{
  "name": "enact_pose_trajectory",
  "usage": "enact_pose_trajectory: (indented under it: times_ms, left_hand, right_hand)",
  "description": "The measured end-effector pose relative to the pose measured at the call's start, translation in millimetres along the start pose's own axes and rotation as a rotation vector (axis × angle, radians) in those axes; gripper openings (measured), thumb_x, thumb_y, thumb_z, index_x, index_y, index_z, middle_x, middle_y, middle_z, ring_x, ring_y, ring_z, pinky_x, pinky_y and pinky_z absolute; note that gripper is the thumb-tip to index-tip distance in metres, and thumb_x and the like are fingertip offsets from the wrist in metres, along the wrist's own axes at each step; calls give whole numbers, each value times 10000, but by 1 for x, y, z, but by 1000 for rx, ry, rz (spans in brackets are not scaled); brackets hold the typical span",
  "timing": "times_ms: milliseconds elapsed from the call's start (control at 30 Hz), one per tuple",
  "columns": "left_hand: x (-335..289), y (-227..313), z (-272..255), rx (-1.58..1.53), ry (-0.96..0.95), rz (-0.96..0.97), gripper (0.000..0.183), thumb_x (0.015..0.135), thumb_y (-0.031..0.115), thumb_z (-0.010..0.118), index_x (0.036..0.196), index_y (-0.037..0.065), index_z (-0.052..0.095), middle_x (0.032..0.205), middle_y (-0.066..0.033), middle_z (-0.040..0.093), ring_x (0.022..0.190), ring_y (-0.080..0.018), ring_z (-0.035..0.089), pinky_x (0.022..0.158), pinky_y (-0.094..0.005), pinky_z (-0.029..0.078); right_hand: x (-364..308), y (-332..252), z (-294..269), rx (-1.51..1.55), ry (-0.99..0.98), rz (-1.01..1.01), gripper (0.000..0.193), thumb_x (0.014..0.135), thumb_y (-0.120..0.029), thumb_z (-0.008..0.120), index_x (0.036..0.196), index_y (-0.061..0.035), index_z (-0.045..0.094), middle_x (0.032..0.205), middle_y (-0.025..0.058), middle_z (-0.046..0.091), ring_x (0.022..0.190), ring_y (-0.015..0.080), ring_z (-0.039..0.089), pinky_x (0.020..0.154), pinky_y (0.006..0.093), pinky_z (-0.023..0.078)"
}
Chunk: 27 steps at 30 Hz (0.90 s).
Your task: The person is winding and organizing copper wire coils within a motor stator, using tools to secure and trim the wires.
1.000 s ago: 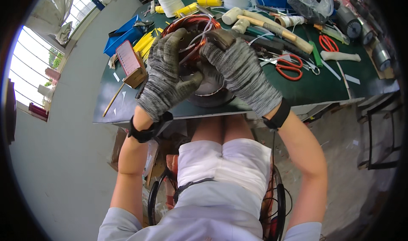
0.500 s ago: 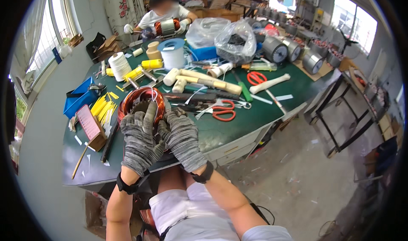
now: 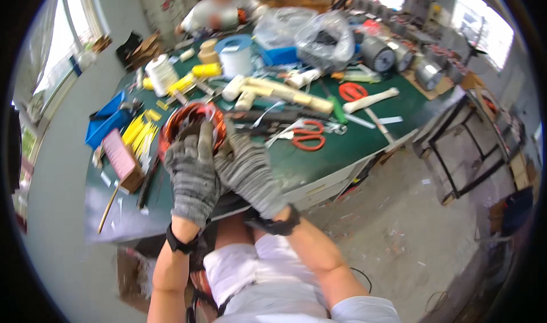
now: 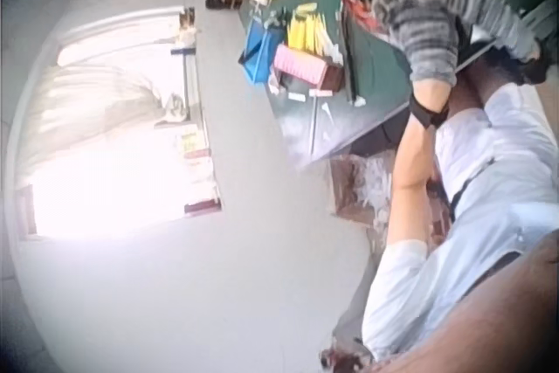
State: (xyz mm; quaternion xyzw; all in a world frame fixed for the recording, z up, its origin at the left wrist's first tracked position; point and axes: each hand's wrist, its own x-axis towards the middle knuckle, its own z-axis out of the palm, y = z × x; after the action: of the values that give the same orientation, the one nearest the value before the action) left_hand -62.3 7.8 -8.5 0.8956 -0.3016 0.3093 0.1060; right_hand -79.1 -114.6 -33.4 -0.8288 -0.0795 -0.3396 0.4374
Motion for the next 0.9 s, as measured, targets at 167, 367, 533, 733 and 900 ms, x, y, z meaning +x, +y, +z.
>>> enact_pose_trajectory:
  times_ms: [167,367,533,733,900]
  left_hand:
    - [-6,-26,-11,-192,63,102,644,700,244,570,1263,-10,388,1076,-209,489,1016,-368,464,917,-475,317]
    - [-1,-38,-24,13,-88,48,532,700,403,670,1070,43,546,1022,-168,541,999,-350,487,915,-486,334]
    - [5,-57,-27,-94,-145,226,460,668,305,706,1021,46,566,931,-156,541,961,-369,488,881,-489,349]
    - [6,-70,-19,-165,-150,276,446,659,259,713,1015,37,561,928,-158,543,877,-362,488,786,-459,382]
    - [-27,-77,-14,-177,82,113,588,692,232,683,1210,71,457,1073,-173,535,1055,-349,464,939,-473,332]
  right_hand:
    - [2,14,-29,138,-198,-205,224,816,-113,567,1016,-12,583,817,142,580,758,288,571,673,361,469]
    - [34,29,-30,8,-222,-369,335,778,-163,622,1089,-57,558,1008,140,561,840,267,582,727,365,494]
    - [60,13,-21,-224,-507,-545,359,768,-185,633,1101,-73,557,1124,126,533,930,294,580,776,364,496]
    - [97,10,-27,160,-844,-357,237,759,-124,666,961,-19,601,891,85,605,826,199,583,760,305,458]
    - [54,12,-30,128,-337,-433,243,771,-166,629,974,-42,576,887,152,603,814,273,588,725,337,467]
